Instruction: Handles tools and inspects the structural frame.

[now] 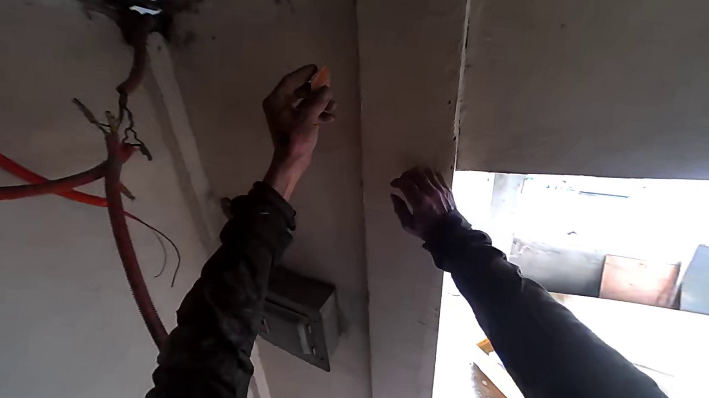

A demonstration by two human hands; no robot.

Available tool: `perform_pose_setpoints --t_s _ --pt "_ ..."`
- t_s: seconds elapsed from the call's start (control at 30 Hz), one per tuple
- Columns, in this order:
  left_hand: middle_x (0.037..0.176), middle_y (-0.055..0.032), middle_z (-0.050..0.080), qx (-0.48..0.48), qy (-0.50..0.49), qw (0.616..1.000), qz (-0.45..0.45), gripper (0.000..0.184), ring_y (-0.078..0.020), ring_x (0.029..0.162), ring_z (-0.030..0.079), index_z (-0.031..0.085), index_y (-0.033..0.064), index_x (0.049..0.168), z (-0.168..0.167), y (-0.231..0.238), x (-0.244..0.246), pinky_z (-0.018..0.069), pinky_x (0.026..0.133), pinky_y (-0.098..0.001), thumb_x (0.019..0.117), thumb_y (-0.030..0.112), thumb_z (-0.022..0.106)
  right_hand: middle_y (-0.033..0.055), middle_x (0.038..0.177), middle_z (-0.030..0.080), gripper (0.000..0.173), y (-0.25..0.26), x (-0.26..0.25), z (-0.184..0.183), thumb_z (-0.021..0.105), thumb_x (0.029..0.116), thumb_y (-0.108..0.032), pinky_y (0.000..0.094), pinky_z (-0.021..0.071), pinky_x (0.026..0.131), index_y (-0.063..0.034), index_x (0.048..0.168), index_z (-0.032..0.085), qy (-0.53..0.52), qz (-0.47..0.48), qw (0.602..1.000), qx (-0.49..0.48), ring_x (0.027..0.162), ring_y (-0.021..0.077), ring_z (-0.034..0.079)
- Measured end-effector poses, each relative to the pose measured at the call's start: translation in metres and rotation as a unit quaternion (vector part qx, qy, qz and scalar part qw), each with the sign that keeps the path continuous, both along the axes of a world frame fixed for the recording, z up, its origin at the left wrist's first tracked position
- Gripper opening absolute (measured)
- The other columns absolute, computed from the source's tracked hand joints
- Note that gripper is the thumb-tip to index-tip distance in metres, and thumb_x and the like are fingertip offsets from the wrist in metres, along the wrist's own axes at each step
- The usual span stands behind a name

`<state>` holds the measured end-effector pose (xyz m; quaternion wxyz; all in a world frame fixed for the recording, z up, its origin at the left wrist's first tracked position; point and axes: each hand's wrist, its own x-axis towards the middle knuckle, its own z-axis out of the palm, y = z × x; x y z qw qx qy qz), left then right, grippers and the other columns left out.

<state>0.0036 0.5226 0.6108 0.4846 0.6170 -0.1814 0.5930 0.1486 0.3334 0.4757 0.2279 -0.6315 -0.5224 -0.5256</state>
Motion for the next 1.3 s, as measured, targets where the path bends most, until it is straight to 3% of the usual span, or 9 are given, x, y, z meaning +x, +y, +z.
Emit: perform_pose_setpoints --t_s 0.17,0.47,0.6,0.77,0.9,1.0,1.07,1.17,1.3 --pt "0.106 -0.0162 0.065 -0.047 -0.017 0.999 -0.021 0.041 -0.0263 0.081 0.074 0.058 -0.0042 0.13 0.02 0.011 -0.001 0.0668 0.07 -0.0401 0.0907 -0.007 0.069 0.0121 0.113 0.07 0.025 0.01 0.009 -0.015 0.059 0.0946 -0.027 0.056 0.0484 0.094 -0.0122 0.108 0.074 -0.048 -0.044 0.998 0.004 0.108 0.0369 0.064" --pt "0.103 -0.0114 0.07 0.03 -0.051 0.998 -0.012 0.044 -0.0164 0.074 0.07 0.058 -0.0045 0.133 0.055 0.037 0.025 0.0613 0.061 -0.0312 0.0904 -0.006 0.067 0.0088 0.109 0.072 0.024 0.014 0.014 -0.023 0.057 0.095 -0.028 0.0524 0.0477 0.093 -0.0136 0.1 0.075 -0.104 -0.07 0.992 0.03 0.105 0.0333 0.064" --pt "0.103 -0.0118 0.07 0.08 -0.057 0.992 0.084 0.041 -0.0126 0.072 0.067 0.062 -0.0034 0.129 0.077 0.054 0.042 0.058 0.06 -0.0279 0.0887 -0.001 0.067 0.0076 0.109 0.072 0.022 0.014 0.014 -0.024 0.057 0.0941 -0.027 0.051 0.0487 0.091 -0.0148 0.097 0.075 -0.12 -0.085 0.988 0.036 0.106 0.0321 0.064" --pt "0.115 -0.0142 0.071 0.165 -0.03 0.956 0.243 0.033 -0.0167 0.09 0.069 0.068 0.0028 0.127 0.114 0.083 0.059 0.0582 0.077 -0.0324 0.0958 0.01 0.06 0.0066 0.109 0.072 0.021 0.014 0.017 -0.027 0.057 0.0953 -0.026 0.0487 0.0481 0.091 -0.0166 0.096 0.075 -0.146 -0.101 0.983 0.044 0.104 0.0298 0.064" --pt "0.123 -0.0162 0.068 0.181 -0.015 0.948 0.26 0.034 -0.0196 0.1 0.07 0.068 0.0069 0.129 0.144 0.091 0.069 0.0585 0.087 -0.0339 0.0975 0.011 0.058 0.0064 0.106 0.072 0.02 0.016 0.018 -0.028 0.058 0.0959 -0.026 0.0475 0.0491 0.089 -0.0172 0.096 0.076 -0.164 -0.116 0.978 0.058 0.103 0.029 0.064" --pt "0.124 -0.0157 0.068 0.219 -0.03 0.939 0.264 0.035 -0.018 0.1 0.071 0.068 0.0064 0.13 0.165 0.091 0.076 0.0592 0.088 -0.0326 0.0978 0.011 0.055 0.0055 0.106 0.072 0.021 0.016 0.018 -0.029 0.058 0.0963 -0.028 0.0461 0.0493 0.089 -0.0186 0.098 0.077 -0.173 -0.129 0.974 0.068 0.102 0.0273 0.064" --pt "0.12 -0.0134 0.069 0.228 -0.045 0.94 0.25 0.034 -0.0156 0.097 0.07 0.067 0.0047 0.129 0.178 0.09 0.082 0.0585 0.088 -0.0317 0.0965 0.012 0.058 0.0055 0.106 0.073 0.021 0.015 0.019 -0.03 0.058 0.0966 -0.029 0.0461 0.0496 0.09 -0.0189 0.098 0.077 -0.178 -0.13 0.973 0.074 0.102 0.0271 0.065" --pt "0.104 -0.0089 0.071 0.196 -0.054 0.957 0.206 0.027 -0.0118 0.088 0.071 0.067 0.0004 0.115 0.197 0.087 0.092 0.0608 0.083 -0.0297 0.0926 0.014 0.067 0.0058 0.105 0.073 0.02 0.015 0.018 -0.03 0.058 0.0962 -0.028 0.0458 0.0502 0.09 -0.0184 0.097 0.076 -0.179 -0.128 0.972 0.076 0.1 0.0267 0.066" --pt "0.093 -0.0092 0.072 0.156 -0.037 0.979 0.127 0.014 -0.0128 0.082 0.073 0.069 -0.002 0.102 0.215 0.083 0.102 0.063 0.077 -0.0287 0.0895 0.005 0.073 0.005 0.103 0.073 0.019 0.013 0.017 -0.029 0.058 0.0959 -0.028 0.0448 0.0505 0.089 -0.0187 0.097 0.075 -0.181 -0.134 0.972 0.07 0.098 0.0258 0.066"
